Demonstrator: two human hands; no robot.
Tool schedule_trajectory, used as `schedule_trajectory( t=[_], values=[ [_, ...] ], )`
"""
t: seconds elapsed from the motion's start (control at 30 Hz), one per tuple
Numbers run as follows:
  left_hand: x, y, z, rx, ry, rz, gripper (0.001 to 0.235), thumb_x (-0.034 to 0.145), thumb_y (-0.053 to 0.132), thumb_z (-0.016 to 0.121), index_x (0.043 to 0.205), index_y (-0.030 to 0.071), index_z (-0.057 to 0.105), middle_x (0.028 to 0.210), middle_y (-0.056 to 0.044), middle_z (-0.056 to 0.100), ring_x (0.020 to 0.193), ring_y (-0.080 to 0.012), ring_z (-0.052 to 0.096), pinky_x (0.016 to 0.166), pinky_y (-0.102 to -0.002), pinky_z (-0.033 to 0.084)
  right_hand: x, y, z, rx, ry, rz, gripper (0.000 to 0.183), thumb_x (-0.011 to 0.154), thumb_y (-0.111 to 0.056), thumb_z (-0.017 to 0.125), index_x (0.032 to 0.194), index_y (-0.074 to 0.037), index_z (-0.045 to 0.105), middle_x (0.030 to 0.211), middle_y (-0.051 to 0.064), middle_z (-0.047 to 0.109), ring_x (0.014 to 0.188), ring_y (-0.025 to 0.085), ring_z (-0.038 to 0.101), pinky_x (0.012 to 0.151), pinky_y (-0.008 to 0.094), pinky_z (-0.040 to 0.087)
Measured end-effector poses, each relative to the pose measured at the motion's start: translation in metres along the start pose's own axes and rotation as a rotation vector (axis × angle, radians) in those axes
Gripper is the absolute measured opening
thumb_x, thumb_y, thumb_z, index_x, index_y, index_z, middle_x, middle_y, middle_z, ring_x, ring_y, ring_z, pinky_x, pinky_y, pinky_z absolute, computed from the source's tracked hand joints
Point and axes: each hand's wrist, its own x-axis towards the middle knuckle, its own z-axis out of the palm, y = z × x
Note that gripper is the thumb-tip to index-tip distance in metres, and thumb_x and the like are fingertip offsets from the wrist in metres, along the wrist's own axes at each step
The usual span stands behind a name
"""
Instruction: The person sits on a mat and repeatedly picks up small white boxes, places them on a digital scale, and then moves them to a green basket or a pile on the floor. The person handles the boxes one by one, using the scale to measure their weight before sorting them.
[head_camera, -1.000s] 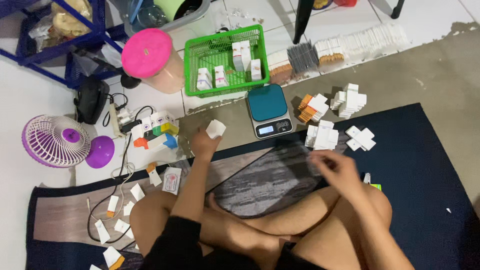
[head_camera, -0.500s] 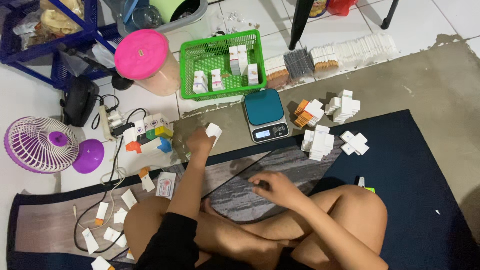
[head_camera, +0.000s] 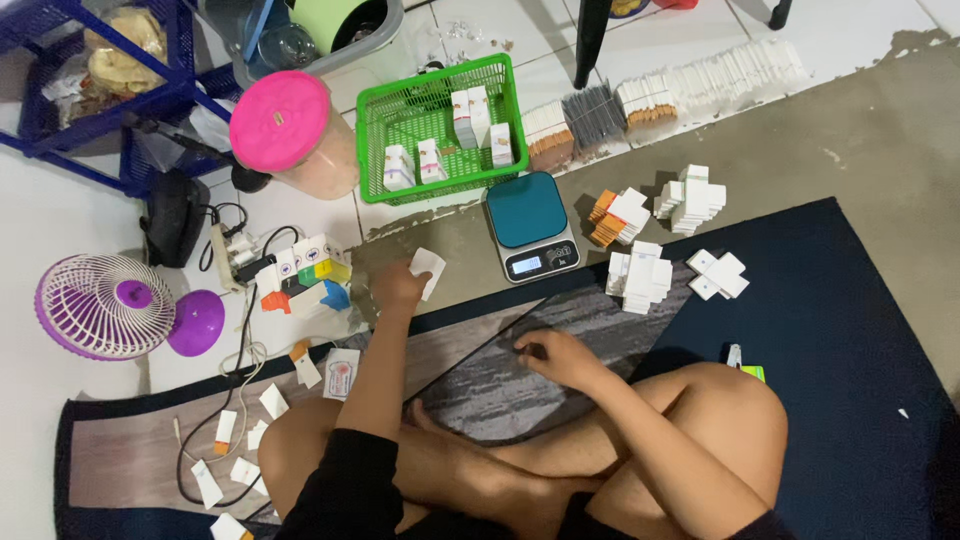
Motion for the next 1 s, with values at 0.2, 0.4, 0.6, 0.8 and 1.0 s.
schedule_trajectory(
  t=[0.2, 0.4, 0.6, 0.8, 1.0],
  values=[
    [0.007, 0.004, -0.012, -0.001, 0.021, -0.121, 0.059, 0.078, 0.055, 0.070, 0.118, 0.013, 0.070, 0.110, -0.012, 0.071, 0.103, -0.0317, 0.068, 0.085, -0.045, 0.055, 0.016, 0.026, 0.012, -0.033, -0.018, -0.083, 0.031, 0.086, -0.022, 0.063, 0.112, -0.007, 0.071, 0.103, 0.021, 0.072, 0.099, 0.044, 0.066, 0.085, 0.053, 0.054],
    [0.012, 0.045, -0.016, -0.184, 0.022, -0.065, 0.054, 0.081, 0.051, 0.070, 0.122, 0.017, 0.067, 0.115, -0.007, 0.068, 0.109, -0.0277, 0.065, 0.093, -0.043, 0.052, 0.018, 0.022, 0.007, -0.029, -0.041, -0.092, 0.033, 0.086, -0.025, 0.064, 0.113, -0.006, 0.070, 0.099, 0.019, 0.073, 0.097, 0.043, 0.067, 0.082, 0.054, 0.054],
    [0.009, 0.127, 0.018, -0.246, -0.105, 0.148, 0.057, 0.087, 0.044, 0.066, 0.132, 0.009, 0.061, 0.124, -0.015, 0.064, 0.121, -0.0334, 0.058, 0.101, -0.047, 0.049, 0.036, 0.047, 0.023, -0.066, -0.008, -0.108, 0.032, 0.081, -0.025, 0.065, 0.109, -0.011, 0.072, 0.097, 0.017, 0.074, 0.096, 0.041, 0.069, 0.083, 0.051, 0.054],
    [0.010, 0.189, 0.016, -0.158, -0.055, 0.339, 0.058, 0.090, 0.039, 0.066, 0.135, 0.004, 0.056, 0.121, -0.017, 0.063, 0.126, -0.0359, 0.053, 0.100, -0.051, 0.048, 0.042, 0.060, 0.039, -0.005, -0.056, -0.107, 0.035, 0.080, -0.021, 0.063, 0.113, -0.013, 0.073, 0.096, 0.017, 0.073, 0.091, 0.039, 0.070, 0.078, 0.047, 0.056],
    [0.007, 0.173, 0.001, -0.331, 0.100, 0.335, 0.051, 0.093, 0.038, 0.068, 0.130, 0.003, 0.058, 0.114, -0.020, 0.064, 0.110, -0.0378, 0.062, 0.094, -0.052, 0.050, 0.031, 0.040, 0.015, -0.001, -0.112, -0.156, 0.038, 0.083, -0.022, 0.061, 0.116, -0.006, 0.070, 0.107, 0.024, 0.070, 0.098, 0.042, 0.067, 0.081, 0.052, 0.056]
  ],
)
